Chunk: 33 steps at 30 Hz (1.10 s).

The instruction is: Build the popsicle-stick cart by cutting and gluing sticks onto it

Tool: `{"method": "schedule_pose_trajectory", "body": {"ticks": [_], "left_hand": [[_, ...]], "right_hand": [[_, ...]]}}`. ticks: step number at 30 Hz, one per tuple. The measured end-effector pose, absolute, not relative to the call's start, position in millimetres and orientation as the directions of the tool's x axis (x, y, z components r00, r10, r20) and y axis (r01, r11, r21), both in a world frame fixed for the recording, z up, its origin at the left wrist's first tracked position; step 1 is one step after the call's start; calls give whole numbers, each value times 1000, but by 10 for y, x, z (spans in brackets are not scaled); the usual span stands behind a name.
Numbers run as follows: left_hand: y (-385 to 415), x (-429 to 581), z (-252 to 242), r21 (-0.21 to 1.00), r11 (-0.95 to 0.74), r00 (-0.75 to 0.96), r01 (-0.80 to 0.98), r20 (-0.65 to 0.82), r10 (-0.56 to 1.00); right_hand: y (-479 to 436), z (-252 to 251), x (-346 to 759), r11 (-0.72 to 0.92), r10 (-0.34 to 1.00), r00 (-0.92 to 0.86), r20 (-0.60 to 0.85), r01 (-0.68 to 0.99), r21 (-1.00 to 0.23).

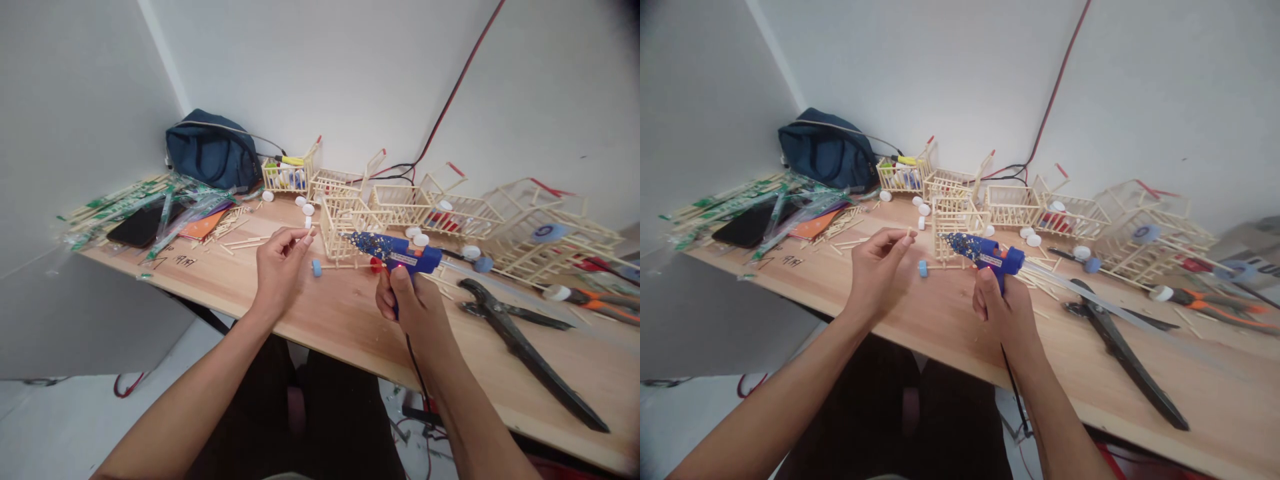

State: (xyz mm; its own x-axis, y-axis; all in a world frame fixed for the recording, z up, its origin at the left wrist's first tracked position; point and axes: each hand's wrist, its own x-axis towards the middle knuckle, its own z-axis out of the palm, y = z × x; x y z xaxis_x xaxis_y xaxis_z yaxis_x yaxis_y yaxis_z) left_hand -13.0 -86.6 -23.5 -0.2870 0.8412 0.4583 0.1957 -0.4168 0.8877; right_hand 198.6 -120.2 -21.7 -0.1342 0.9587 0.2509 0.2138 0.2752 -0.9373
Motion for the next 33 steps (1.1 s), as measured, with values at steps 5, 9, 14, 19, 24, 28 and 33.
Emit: {"method": "schedule_pose_trajectory", "body": {"ticks": [5,9,14,19,24,28,33], "left_hand": [[-860,-134,-243,886,-419,-289,196,461,839],[-861,-137,-245,889,-415,-293,191,455,841],[-862,-139,-246,886,-423,-288,190,462,839],[-865,-138,-239,885,-425,-288,191,465,837],[-870,-138,-237,886,-421,-296,192,461,836],[-875,-140,-237,886,-421,-294,196,463,836],[-879,-141,-234,889,-414,-298,194,455,839]], "right_hand": [[-1206,-204,1977,278,959,-126,255,222,-935],[-1210,-198,1968,274,960,-114,255,216,-937],[-1223,-178,1955,264,963,-111,246,196,-944],[-1259,-155,1938,214,976,-62,208,121,-969],[-1313,-109,1911,197,980,-8,197,64,-978],[-1317,-101,1910,210,977,-34,209,48,-976],[-1264,-154,1922,213,976,-57,209,66,-975]]}}
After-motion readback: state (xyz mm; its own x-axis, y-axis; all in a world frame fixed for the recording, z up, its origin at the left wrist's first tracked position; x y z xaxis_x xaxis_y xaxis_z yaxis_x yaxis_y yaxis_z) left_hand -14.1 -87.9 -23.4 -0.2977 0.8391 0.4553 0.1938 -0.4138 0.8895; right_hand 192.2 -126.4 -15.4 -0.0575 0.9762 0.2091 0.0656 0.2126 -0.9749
